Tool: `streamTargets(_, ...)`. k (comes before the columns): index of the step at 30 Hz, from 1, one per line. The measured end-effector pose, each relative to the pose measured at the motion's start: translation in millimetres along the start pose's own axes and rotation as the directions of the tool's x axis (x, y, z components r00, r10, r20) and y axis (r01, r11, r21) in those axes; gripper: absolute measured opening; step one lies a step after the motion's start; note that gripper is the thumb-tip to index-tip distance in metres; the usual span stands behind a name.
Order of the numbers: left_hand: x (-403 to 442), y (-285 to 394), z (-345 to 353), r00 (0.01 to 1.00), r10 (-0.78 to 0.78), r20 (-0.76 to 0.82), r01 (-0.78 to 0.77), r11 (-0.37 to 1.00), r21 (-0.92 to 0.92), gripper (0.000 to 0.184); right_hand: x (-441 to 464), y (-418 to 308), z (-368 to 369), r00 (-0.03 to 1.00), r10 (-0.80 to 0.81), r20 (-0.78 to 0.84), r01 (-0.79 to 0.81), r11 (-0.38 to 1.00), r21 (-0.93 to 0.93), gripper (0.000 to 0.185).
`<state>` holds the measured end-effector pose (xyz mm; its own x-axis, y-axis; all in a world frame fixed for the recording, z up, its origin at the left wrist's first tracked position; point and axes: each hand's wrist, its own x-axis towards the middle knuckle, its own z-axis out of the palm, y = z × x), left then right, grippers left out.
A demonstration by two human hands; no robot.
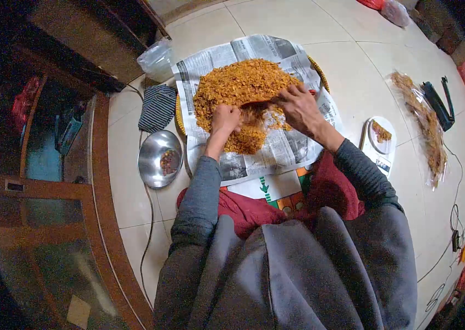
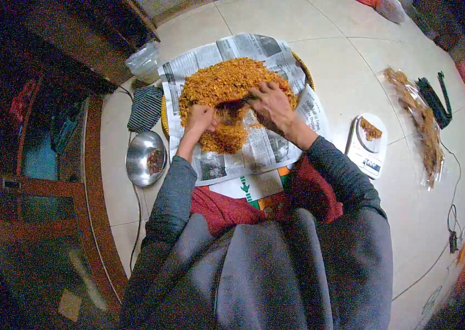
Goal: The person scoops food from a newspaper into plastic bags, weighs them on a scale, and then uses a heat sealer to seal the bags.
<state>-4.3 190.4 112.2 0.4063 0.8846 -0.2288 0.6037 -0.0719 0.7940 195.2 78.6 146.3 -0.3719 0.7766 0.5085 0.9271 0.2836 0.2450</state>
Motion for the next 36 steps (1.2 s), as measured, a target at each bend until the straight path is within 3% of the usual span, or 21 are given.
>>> streamTargets(3,-17,13,-4,0.999,0.015,-0.051,-0.018,0.998,-0.065,0.024,-3,-9,-9,0.992,0.126,0.001,-0.126,0.992,0.021,0.022)
streamTargets(4,-12,0,-4,0.998,0.025,-0.052,-0.028,0.997,-0.070,0.024,-1,-14,-20,0.956,0.268,0.119,-0.284,0.947,0.151,0.030)
streamTargets(7,-21,6,-8,0.996,0.051,-0.068,-0.058,0.992,-0.111,0.023,-22,-16,32,0.805,0.566,0.174,-0.489,0.469,0.736,0.041)
streamTargets(8,-25,10,-10,0.996,0.084,-0.012,-0.085,0.989,-0.120,0.024,-31,-21,54,0.771,0.511,0.381,-0.613,0.431,0.662,0.054)
streamTargets(10,-30,13,-7,0.995,0.098,0.001,-0.097,0.986,-0.133,0.025,-40,-45,69,0.802,0.373,0.466,-0.528,0.079,0.846,0.052)
streamTargets(11,-37,18,-12,0.969,0.246,0.009,-0.246,0.969,-0.021,0.025,-42,-54,69,0.793,0.363,0.490,-0.530,0.015,0.848,0.047)
streamTargets(12,-43,26,-16,0.988,0.148,0.047,-0.143,0.986,-0.089,0.024,-44,-59,75,0.795,0.387,0.467,-0.532,0.076,0.843,0.045)
streamTargets(13,-52,36,-26,0.975,0.204,0.086,-0.201,0.978,-0.050,0.022,-45,-62,79,0.801,0.402,0.444,-0.531,0.133,0.837,0.042)
streamTargets(14,-50,30,-32,0.980,0.100,0.172,-0.051,0.963,-0.266,0.027,-46,-64,73,0.785,0.435,0.441,-0.542,0.138,0.829,0.040)
streamTargets(15,-62,42,-31,0.963,0.186,0.193,-0.110,0.931,-0.349,0.031,-43,-64,59,0.770,0.464,0.438,-0.552,0.139,0.822,0.039)
streamTargets(17,-62,50,-11,0.914,0.386,0.123,-0.342,0.898,-0.277,0.031,-50,-66,54,0.740,0.507,0.441,-0.564,0.111,0.818,0.037)
streamTargets(20,-53,70,15,0.962,0.233,0.141,-0.241,0.970,0.042,0.030,-70,-58,53,0.731,0.562,0.388,-0.509,0.070,0.858,0.038)
streamTargets(23,-35,72,44,0.948,0.252,0.192,-0.212,0.955,-0.208,0.024,-117,-33,14,0.644,0.667,0.376,-0.522,0.024,0.853,0.041)
streamTargets(25,-34,91,61,0.935,0.296,0.196,-0.256,0.944,-0.206,0.019,-170,-7,-15,0.531,0.764,0.366,-0.722,0.181,0.668,0.043)
streamTargets(26,-33,98,70,0.918,0.342,0.199,-0.300,0.930,-0.212,0.019,-203,8,-25,0.595,0.790,0.150,-0.697,0.414,0.586,0.047)
streamTargets(28,-20,104,92,0.902,0.388,0.189,-0.324,0.898,-0.296,0.017,-261,29,-50,0.446,0.846,0.293,-0.895,0.417,0.160,0.054)
streamTargets(29,-20,116,104,0.892,0.412,0.184,-0.366,0.899,-0.239,0.018,-296,38,-46,0.435,0.847,0.306,-0.876,0.477,-0.076,0.056)
streamTargets(30,-20,126,111,0.887,0.428,0.172,-0.404,0.901,-0.157,0.018,-302,45,-54,0.353,0.864,0.359,-0.886,0.432,-0.169,0.060)
streamTargets(31,-16,127,112,0.896,0.414,0.159,-0.377,0.900,-0.219,0.019,-309,51,-62,0.267,0.873,0.409,-0.880,0.394,-0.265,0.063)
streamTargets(33,-9,137,156,0.881,0.424,0.209,-0.313,0.856,-0.412,0.020,-341,57,-44,0.385,0.829,0.407,-0.763,0.533,-0.365,0.060)
streamTargets(36,-6,159,198,0.867,0.444,0.227,-0.331,0.853,-0.404,0.020,-361,65,-21,0.430,0.774,0.464,-0.718,0.605,-0.344,0.054)
